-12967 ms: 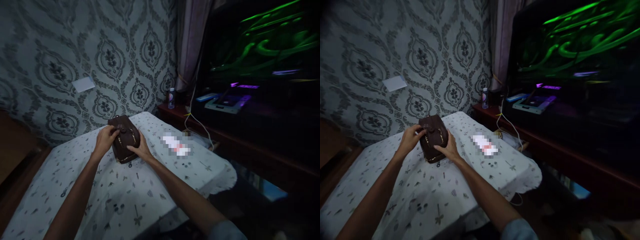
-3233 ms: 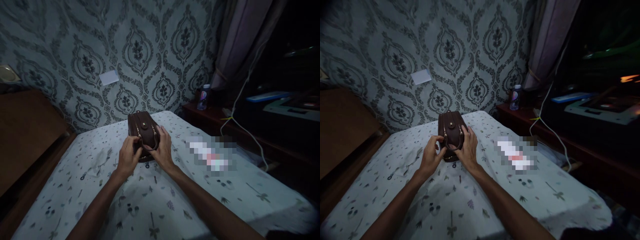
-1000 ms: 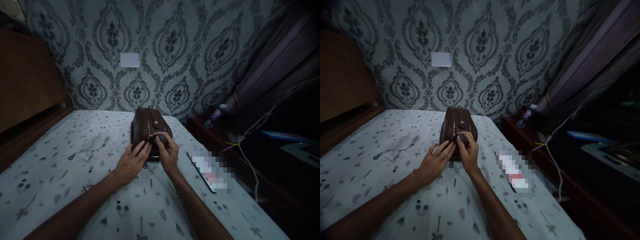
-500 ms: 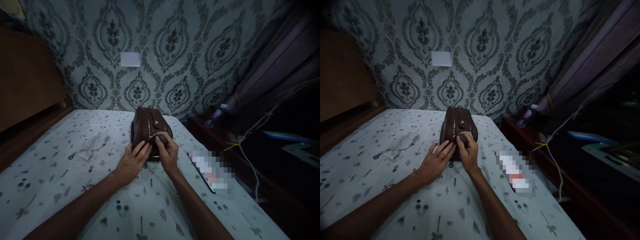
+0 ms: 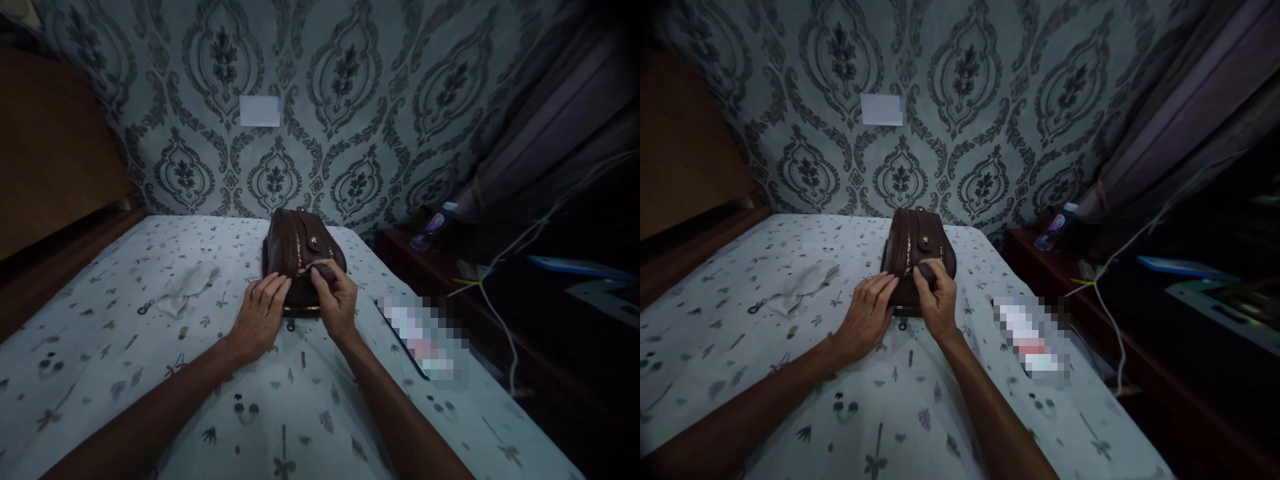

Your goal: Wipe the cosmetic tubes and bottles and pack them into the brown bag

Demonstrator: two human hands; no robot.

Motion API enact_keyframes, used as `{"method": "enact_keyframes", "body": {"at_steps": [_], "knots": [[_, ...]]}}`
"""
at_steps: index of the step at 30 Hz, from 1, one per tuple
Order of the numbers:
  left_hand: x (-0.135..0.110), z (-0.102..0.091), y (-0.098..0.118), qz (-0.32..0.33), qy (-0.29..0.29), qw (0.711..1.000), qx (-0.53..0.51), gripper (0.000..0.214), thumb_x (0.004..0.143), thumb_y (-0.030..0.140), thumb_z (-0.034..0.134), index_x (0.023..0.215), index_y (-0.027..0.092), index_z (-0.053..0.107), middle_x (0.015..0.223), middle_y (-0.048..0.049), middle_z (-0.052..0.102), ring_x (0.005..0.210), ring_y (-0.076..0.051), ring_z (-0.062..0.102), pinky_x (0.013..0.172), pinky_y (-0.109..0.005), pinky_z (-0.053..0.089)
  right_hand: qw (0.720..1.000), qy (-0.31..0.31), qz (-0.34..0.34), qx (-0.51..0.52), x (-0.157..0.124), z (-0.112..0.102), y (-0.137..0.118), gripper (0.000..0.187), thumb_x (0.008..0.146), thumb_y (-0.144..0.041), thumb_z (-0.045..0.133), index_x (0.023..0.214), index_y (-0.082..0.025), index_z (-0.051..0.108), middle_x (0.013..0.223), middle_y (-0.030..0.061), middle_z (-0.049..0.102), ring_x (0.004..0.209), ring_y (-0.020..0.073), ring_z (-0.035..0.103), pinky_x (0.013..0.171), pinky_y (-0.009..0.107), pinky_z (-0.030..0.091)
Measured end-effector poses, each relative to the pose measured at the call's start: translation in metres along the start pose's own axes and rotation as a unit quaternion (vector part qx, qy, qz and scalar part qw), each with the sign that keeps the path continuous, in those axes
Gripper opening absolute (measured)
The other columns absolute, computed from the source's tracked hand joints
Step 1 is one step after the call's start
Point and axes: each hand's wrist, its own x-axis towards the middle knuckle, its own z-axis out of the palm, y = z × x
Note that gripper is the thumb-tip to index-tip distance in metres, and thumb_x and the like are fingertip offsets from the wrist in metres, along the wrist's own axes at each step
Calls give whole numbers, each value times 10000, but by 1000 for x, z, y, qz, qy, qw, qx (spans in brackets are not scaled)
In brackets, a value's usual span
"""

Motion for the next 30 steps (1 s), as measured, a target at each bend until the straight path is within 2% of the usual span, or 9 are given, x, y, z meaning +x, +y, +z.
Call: {"method": "enact_keyframes", "body": {"at_steps": [4,12,18,30], "knots": [[0,-1,-2,4,-9,1000,-3,606,940,71,416,1526,98,264,1373,-189,541,1379,-264,427,1128,-465,357,1000,-1,-5,-7,0,0,-1,157,928,-357,565,869,-221,616,835,20,661,796,191,628,783,330,506],[0,-2,-1,24,-24,998,55,548,928,63,442,1460,192,431,1370,-156,517,1370,-279,412,1138,-484,315,1000,-7,-7,-1,0,0,0,162,929,-362,561,857,-224,606,839,23,660,799,197,631,782,340,507],[0,-2,-1,32,-19,997,71,511,936,77,447,1434,188,478,1359,-158,525,1353,-285,421,1133,-475,310,1000,-12,-10,-17,0,-1,-1,139,923,-335,563,857,-220,604,825,18,649,779,192,624,779,333,498],[-2,-2,-2,31,-35,996,70,514,943,94,466,1444,209,471,1389,-155,504,1380,-290,396,1135,-479,305,1000,-17,-12,-16,-1,-1,-1,131,922,-326,559,864,-213,594,809,17,632,778,187,612,751,323,477]]}}
